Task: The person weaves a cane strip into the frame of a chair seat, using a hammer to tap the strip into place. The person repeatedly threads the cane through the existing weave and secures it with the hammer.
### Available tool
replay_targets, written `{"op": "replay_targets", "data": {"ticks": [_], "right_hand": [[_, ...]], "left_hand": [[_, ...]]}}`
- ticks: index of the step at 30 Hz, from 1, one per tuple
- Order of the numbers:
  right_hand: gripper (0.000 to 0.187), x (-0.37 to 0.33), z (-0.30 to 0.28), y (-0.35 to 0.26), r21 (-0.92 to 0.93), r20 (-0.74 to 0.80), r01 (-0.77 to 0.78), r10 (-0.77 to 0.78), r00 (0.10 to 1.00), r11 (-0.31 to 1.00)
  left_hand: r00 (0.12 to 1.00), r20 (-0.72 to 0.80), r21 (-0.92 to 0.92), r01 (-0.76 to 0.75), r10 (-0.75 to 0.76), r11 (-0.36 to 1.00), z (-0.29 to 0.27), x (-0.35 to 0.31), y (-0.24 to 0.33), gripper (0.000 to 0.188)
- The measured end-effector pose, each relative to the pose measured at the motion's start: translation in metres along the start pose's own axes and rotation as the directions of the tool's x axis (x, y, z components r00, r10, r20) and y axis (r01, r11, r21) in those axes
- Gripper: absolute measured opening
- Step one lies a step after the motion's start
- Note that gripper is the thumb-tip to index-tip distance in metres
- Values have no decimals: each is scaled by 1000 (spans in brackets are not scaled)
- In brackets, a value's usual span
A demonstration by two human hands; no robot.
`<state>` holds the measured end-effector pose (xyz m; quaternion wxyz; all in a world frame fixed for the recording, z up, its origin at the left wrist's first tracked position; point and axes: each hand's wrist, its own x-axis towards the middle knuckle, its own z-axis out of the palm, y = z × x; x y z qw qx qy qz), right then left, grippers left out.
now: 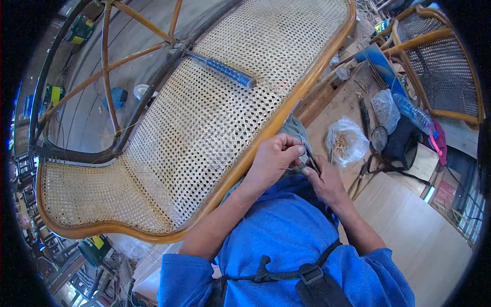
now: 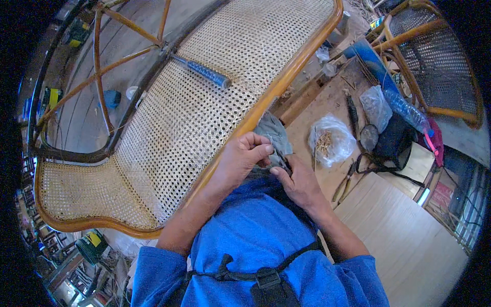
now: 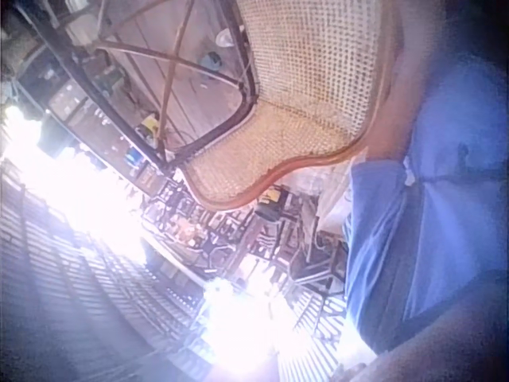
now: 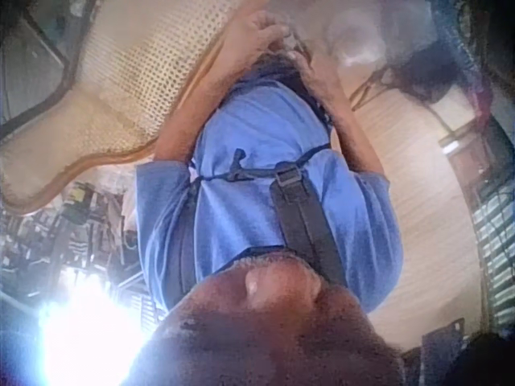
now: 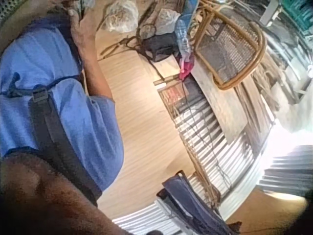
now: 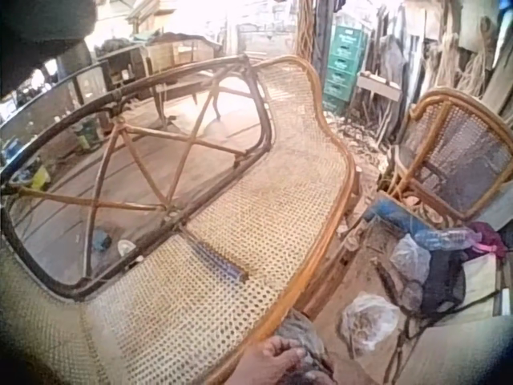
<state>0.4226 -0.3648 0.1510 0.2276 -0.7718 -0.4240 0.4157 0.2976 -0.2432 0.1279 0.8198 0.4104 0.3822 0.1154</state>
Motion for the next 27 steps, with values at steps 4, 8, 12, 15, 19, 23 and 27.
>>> {"op": "replay_targets", "data": {"ticks": [4, 8, 12, 15, 19, 23, 27], "right_hand": [[44, -1, 5, 5, 0, -20, -84, 84, 996, 996], [41, -2, 10, 51, -65, -75, -208, 203, 976, 976], [32, -25, 17, 89, -324, -195, -240, 184, 963, 915], [24, -28, 9, 77, -84, -348, -90, 56, 936, 992], [20, 4, -1, -5, 630, -29, -23, 54, 998, 776], [17, 29, 13, -30, 707, 32, 26, -68, 997, 707], [15, 42, 27, -44, 771, 92, 55, -196, 976, 634]], "left_hand": [[998, 2, 64, -55, 55, 996, -4, 0, -5, 13], [999, 26, 17, -44, 43, 999, -5, -1, -3, 14], [996, 68, 24, -60, 59, 998, -10, -7, -9, 14], [976, 217, 22, -28, 22, 999, -3, -10, -5, 15], [948, 309, -247, 3, 75, 969, -10, -18, 1, 20], [964, 260, -265, 7, 65, 964, -41, -29, 13, 21], [985, 169, -396, 28, 43, 918, -61, -43, 12, 25]]}}
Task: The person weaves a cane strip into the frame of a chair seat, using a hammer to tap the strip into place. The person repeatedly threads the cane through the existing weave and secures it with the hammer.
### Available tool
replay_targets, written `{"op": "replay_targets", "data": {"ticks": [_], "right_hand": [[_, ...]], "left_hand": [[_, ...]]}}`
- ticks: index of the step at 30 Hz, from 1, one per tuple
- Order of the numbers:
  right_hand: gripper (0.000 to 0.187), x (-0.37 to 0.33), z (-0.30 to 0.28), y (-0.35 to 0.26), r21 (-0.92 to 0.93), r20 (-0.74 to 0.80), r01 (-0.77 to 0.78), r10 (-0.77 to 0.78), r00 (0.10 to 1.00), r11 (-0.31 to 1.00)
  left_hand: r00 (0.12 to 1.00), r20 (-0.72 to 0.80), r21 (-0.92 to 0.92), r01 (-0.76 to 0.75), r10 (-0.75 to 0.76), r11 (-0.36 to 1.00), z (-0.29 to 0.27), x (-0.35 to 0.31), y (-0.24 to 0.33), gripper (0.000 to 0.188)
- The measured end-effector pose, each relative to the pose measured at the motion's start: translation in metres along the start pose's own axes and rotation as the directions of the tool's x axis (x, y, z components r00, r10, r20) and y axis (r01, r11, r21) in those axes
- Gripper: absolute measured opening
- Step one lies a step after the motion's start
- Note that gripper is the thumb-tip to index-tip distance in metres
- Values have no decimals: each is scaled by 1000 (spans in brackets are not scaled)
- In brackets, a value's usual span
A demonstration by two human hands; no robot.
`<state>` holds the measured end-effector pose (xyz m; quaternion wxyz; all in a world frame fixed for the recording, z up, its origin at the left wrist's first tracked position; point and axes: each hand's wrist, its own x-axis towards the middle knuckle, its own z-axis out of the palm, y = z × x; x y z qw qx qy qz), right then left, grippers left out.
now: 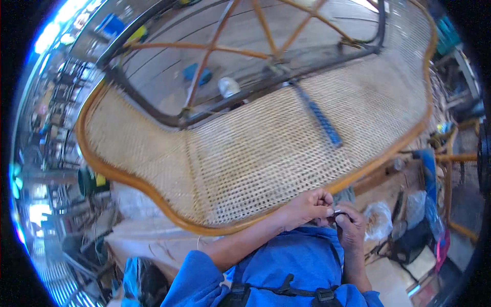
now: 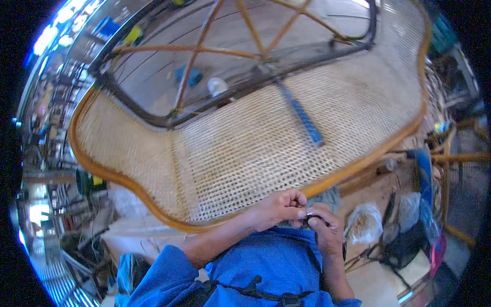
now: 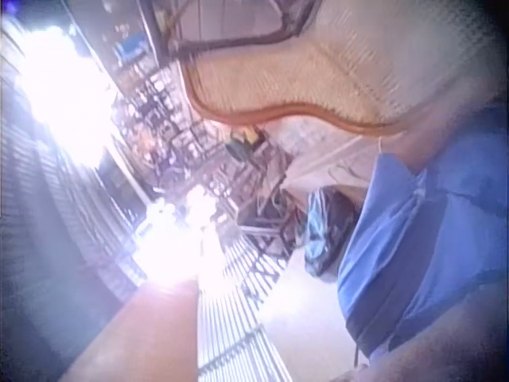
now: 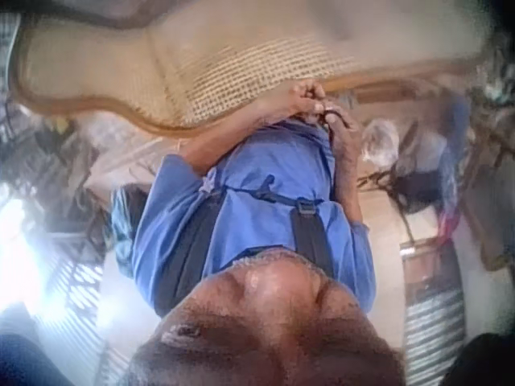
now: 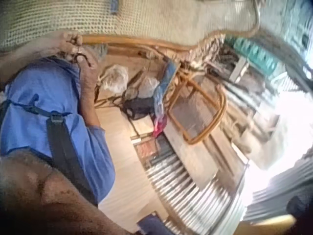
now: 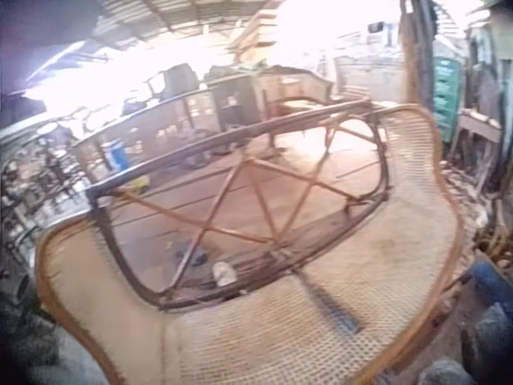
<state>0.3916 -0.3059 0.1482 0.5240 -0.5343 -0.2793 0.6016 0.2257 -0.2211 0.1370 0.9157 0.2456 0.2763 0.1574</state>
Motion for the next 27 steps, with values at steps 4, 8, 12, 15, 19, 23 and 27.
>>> {"op": "replay_targets", "data": {"ticks": [4, 8, 12, 15, 19, 23, 27], "right_hand": [[10, 18, 25, 2, -60, 135, 59, -50, 990, 996], [7, 34, 41, -3, -45, 139, -14, 20, 990, 999], [4, 57, 44, -4, -161, 51, -79, 88, 995, 984], [4, 74, 40, 0, -184, 46, -49, 58, 997, 982], [5, 97, 25, 35, -449, 28, 53, -45, 999, 892], [6, 100, 28, 33, -400, 28, 59, -52, 998, 915], [6, 102, 27, 31, -363, -99, 29, -70, 993, 931]], "left_hand": [[998, -55, -101, -43, 37, 994, -11, -34, 4, 27], [648, -543, 764, 116, 534, 635, -20, -104, 33, 34], [-414, -267, 785, 430, 870, 446, -68, -245, 70, 58], [-566, -384, 690, 349, 729, 634, -131, -317, 56, 63], [-181, -861, 508, -330, 474, 796, -186, -333, 26, 69], [-206, -866, 496, -473, 456, 728, -183, -285, 18, 73], [-135, -886, 441, -535, 443, 721, -203, -304, 14, 73]]}}
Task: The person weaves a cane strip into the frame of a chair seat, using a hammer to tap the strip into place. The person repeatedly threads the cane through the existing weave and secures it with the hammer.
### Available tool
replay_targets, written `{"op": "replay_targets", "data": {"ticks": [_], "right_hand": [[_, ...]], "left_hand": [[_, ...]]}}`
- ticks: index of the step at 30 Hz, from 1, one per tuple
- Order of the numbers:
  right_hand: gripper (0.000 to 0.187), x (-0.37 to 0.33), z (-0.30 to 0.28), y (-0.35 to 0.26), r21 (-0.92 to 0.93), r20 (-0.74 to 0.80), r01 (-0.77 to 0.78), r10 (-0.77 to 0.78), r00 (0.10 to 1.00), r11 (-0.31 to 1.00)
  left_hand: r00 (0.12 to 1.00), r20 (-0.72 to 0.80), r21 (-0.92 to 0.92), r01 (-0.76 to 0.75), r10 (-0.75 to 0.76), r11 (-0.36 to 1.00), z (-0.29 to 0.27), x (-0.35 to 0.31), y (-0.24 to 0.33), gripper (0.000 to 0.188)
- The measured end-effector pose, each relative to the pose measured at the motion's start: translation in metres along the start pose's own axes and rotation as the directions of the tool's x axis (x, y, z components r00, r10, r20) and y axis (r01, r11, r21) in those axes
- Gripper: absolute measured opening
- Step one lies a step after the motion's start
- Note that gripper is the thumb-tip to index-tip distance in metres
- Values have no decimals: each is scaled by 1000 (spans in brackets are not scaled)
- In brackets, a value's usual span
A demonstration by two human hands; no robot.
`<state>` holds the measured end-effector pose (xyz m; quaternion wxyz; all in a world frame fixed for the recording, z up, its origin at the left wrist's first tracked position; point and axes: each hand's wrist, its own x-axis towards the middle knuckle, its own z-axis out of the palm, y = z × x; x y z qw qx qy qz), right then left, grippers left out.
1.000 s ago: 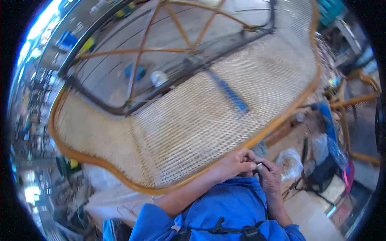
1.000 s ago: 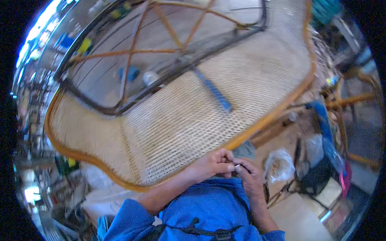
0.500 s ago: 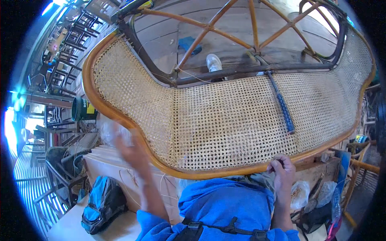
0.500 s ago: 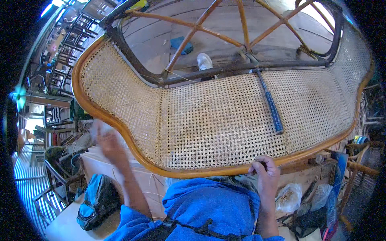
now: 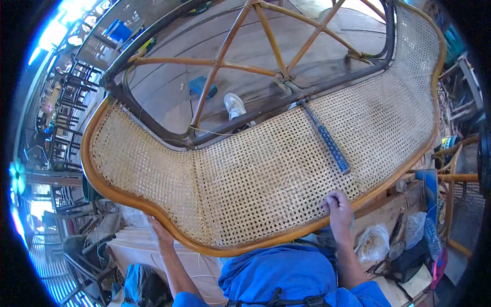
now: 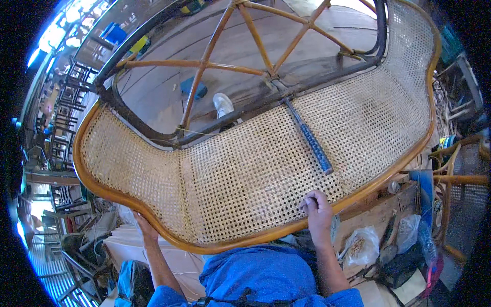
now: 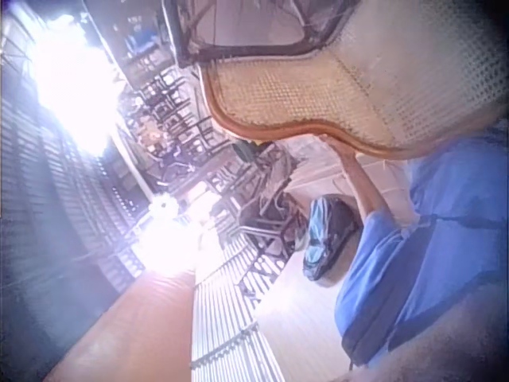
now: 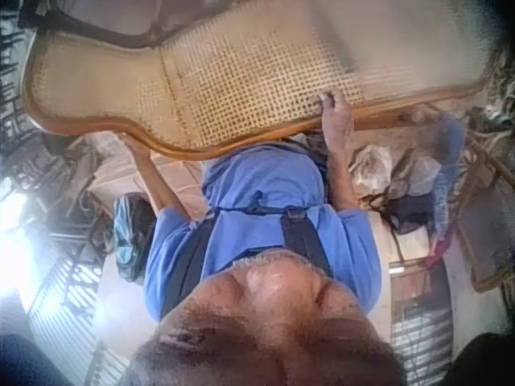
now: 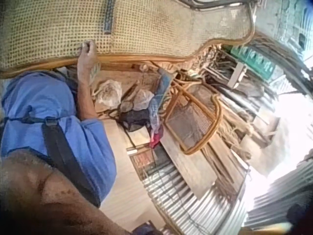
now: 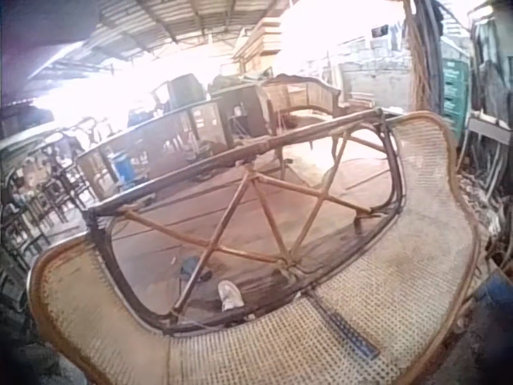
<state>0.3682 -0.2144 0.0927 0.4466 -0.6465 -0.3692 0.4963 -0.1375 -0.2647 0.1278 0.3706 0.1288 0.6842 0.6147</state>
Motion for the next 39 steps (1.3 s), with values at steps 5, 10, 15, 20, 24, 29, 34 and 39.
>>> {"op": "replay_targets", "data": {"ticks": [5, 10, 15, 20, 24, 29, 34, 39], "right_hand": [[5, -6, 17, 0, -22, -178, 0, -4, 984, 1000], [5, 0, 16, 17, -90, -244, 30, -51, 969, 996], [6, 20, 40, 3, -114, -143, 73, -89, 986, 991], [6, 46, 96, -31, -216, -48, 118, -131, 990, 969], [11, 73, 130, -28, -151, 73, 71, -61, 995, 986], [9, 100, 169, -16, -177, 210, 126, -88, 974, 976], [9, 135, 207, -33, -306, 270, 219, -136, 953, 926], [10, 166, 250, -30, -410, 342, 297, -156, 927, 862]], "left_hand": [[994, 73, 66, -80, 75, 995, 1, -24, 1, 76], [995, 90, 216, -50, 31, 975, -28, -27, -10, 70], [675, 95, 844, -445, 732, 301, 12, -62, 29, 42], [875, 359, 487, -473, 325, 734, 79, -39, 24, 38], [930, 303, 185, 157, -208, 970, 182, 29, -35, 34], [824, 424, 220, 308, -375, 925, 241, 90, -64, 27], [895, 380, 324, 106, -232, 940, 265, 107, -73, 22], [864, 390, 411, -472, 318, 780, 269, 120, -93, 18]]}}
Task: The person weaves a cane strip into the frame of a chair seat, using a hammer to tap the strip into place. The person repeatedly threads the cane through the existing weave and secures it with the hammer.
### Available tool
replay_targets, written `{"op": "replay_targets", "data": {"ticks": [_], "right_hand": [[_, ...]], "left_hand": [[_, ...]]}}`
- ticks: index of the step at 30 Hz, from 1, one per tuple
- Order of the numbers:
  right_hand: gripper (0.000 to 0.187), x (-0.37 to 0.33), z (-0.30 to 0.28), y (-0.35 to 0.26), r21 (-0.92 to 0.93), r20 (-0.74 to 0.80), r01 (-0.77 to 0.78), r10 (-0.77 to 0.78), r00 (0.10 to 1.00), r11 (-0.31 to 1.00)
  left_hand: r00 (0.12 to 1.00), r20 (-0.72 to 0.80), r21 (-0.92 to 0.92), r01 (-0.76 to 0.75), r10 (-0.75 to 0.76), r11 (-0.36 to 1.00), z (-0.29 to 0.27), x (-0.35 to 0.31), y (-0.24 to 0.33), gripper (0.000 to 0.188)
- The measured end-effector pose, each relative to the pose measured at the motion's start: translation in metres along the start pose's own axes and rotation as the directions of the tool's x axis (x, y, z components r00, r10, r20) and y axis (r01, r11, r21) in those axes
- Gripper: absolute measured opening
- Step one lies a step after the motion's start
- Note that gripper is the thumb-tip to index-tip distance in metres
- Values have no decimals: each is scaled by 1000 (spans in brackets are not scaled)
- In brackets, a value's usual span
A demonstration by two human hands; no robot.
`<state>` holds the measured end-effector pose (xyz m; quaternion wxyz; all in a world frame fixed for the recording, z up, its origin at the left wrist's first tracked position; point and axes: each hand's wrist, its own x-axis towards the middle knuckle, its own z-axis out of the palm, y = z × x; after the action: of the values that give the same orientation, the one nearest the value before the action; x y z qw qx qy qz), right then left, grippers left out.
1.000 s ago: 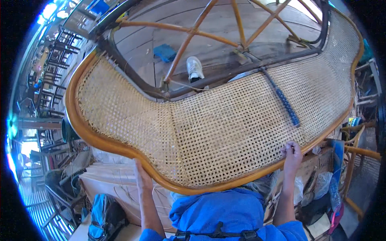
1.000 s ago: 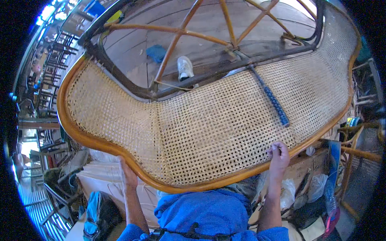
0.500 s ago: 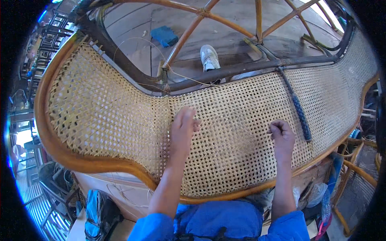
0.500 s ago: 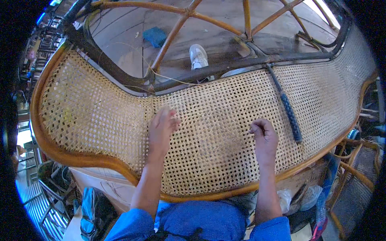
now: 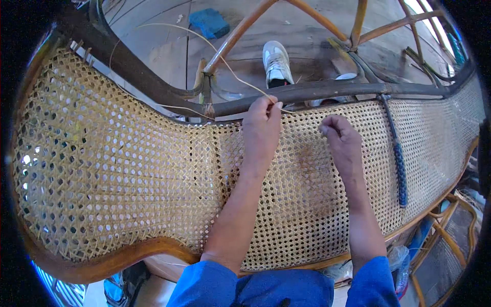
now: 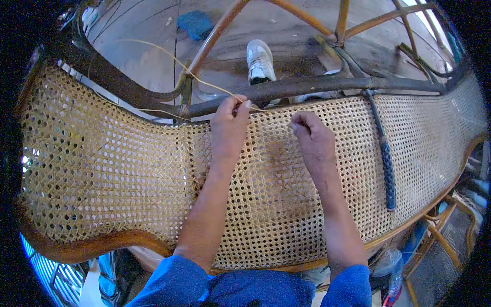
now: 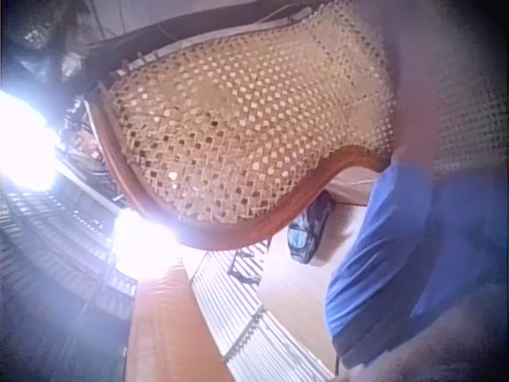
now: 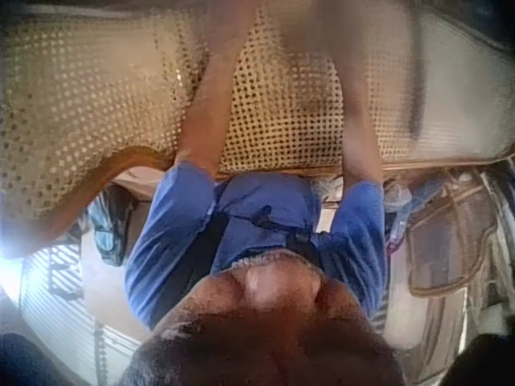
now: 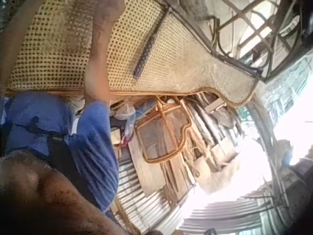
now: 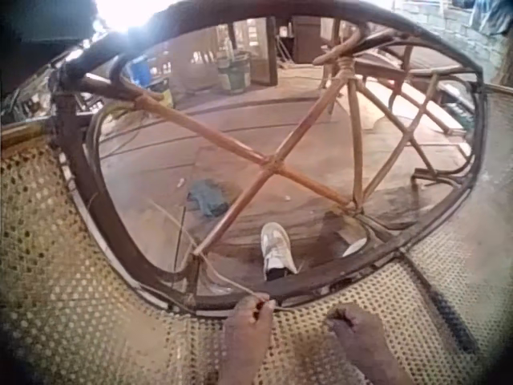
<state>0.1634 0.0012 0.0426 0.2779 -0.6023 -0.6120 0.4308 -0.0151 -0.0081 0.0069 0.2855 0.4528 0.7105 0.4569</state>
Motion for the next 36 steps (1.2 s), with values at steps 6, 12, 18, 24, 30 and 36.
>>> {"op": "replay_targets", "data": {"ticks": [6, 12, 18, 24, 30, 36], "right_hand": [[11, 30, 27, 0, -91, 63, 129, -123, 990, 987], [11, 38, 44, 1, -145, 99, 203, -190, 977, 968], [11, 42, 50, 7, -195, 121, 190, -169, 978, 962], [12, 41, 57, 10, -341, 115, 292, -268, 956, 894], [13, 43, 57, 15, -372, 123, 386, -368, 922, 844], [14, 40, 59, 15, -447, 110, 368, -358, 927, 815]], "left_hand": [[999, -35, 42, 37, -36, 998, 6, -1, -4, 15], [996, -81, 39, 41, -37, 998, 4, -3, -4, 15], [995, -98, 14, 20, -19, 1000, 6, -2, -3, 13], [993, -103, 1, 50, -49, 999, 5, -3, -4, 15], [993, -115, -4, 39, -39, 999, 7, -3, -3, 11], [997, -70, 25, -18, 20, 1000, 6, -6, -3, 10]]}}
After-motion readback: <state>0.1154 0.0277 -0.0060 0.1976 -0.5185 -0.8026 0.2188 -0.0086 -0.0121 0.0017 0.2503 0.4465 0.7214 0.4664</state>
